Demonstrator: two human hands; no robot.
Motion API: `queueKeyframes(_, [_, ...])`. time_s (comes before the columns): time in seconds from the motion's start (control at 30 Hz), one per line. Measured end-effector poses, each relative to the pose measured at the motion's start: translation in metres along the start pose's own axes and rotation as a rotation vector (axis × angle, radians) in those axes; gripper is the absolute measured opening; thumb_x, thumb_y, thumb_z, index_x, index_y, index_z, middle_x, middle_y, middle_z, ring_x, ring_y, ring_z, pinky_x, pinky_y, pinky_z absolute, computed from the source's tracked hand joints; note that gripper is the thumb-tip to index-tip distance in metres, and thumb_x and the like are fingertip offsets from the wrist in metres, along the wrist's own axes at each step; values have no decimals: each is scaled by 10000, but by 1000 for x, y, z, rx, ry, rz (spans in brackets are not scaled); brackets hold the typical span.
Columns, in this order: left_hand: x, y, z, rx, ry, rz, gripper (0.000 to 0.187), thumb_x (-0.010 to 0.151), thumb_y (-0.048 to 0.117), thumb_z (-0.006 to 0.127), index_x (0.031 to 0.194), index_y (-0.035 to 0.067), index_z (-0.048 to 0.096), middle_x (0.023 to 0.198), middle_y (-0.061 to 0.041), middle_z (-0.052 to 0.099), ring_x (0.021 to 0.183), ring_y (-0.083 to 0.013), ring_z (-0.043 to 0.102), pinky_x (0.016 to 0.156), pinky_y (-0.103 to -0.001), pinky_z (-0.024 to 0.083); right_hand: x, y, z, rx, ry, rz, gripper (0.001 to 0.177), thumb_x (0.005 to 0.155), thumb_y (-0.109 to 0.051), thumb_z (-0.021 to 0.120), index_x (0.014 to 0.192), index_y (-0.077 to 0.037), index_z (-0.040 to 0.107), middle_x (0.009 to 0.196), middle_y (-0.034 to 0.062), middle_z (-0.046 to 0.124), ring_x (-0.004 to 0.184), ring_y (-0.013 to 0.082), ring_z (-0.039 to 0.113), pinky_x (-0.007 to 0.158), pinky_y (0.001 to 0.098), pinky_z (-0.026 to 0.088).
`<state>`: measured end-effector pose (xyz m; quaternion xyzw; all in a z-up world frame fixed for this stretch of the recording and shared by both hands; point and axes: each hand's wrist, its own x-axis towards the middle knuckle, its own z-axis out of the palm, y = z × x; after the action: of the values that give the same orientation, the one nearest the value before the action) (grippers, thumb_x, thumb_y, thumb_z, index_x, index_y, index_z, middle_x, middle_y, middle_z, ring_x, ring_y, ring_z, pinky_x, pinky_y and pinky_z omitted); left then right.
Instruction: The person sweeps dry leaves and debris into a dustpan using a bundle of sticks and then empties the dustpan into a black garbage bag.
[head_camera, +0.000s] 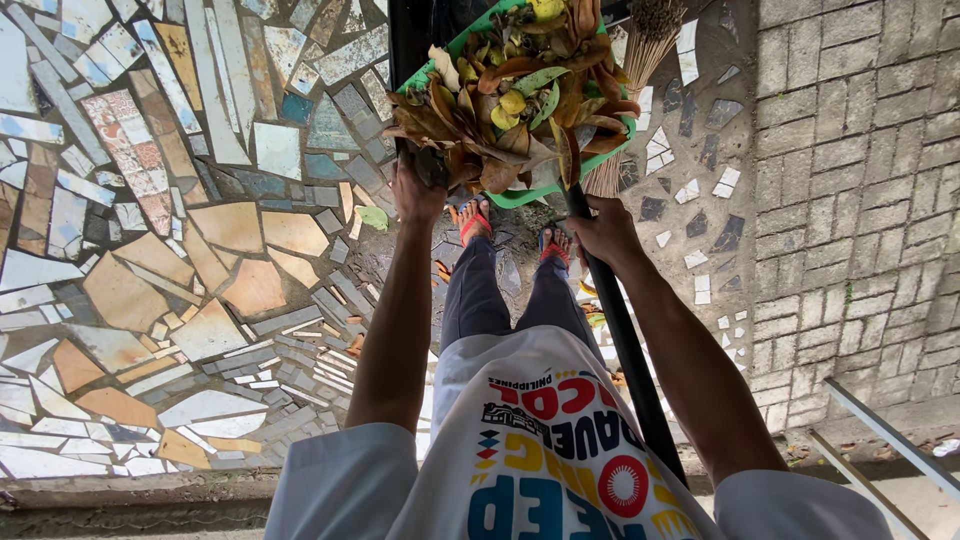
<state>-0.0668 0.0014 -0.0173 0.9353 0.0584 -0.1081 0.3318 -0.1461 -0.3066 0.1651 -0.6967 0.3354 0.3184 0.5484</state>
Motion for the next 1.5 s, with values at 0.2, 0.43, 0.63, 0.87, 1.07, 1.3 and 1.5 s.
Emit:
queueKeyframes(0.2, [-20,19,-47,-106,78,-26,820,808,112,786,1498,-111,402,1356,-240,630,1306,-393,549,1230,-492,340,13,-25,13,-231,77,-17,190,866,-54,717,1025,48,696,617,105,654,463,184,656,381,345,538])
queueKeyframes(0.43, [2,29,-91,-129,202,-19,836,740,37,833,1424,-132,383,1366,-296,556,1311,-449,467,1212,-552,316,23,-41,22,-113,-11,14,195,889,-27,693,1016,118,666,606,147,625,403,235,593,345,388,468])
queueKeyframes(0.63, [11,28,-87,-254,113,-261,1011,640,-38,751,1518,-74,251,1402,-239,495,1318,-430,481,1202,-467,417,15,-30,18,-58,17,66,185,860,-7,702,1004,104,668,590,155,622,400,213,593,347,387,484])
queueKeyframes(0.87, [-7,76,-103,-101,50,-104,1514,363,382,1041,1473,-68,114,1465,-222,420,1279,-458,445,1070,-491,443,11,-47,16,-200,69,127,191,857,-43,731,947,115,674,621,158,646,412,229,608,367,384,499])
queueKeyframes(1.07, [-22,92,-111,29,-94,-136,1432,625,545,950,1602,10,51,1614,-235,219,1081,-431,655,812,-421,612,16,-66,11,-266,87,157,166,842,-37,738,903,88,647,632,138,657,431,218,622,394,367,518])
queueKeyframes(1.3, [-20,73,-91,327,-338,-255,1019,819,-87,680,1635,48,86,1722,-158,65,714,-121,666,510,-222,552,7,-80,-4,-193,92,186,165,844,-6,734,881,99,611,635,134,610,436,217,595,386,376,522])
queueKeyframes(1.5, [-16,58,-61,295,-316,-230,997,842,-77,682,1631,26,82,1705,-208,78,757,-172,700,540,-234,591,6,-66,-6,-201,111,205,168,849,1,730,903,102,607,647,138,606,450,238,581,388,389,500])
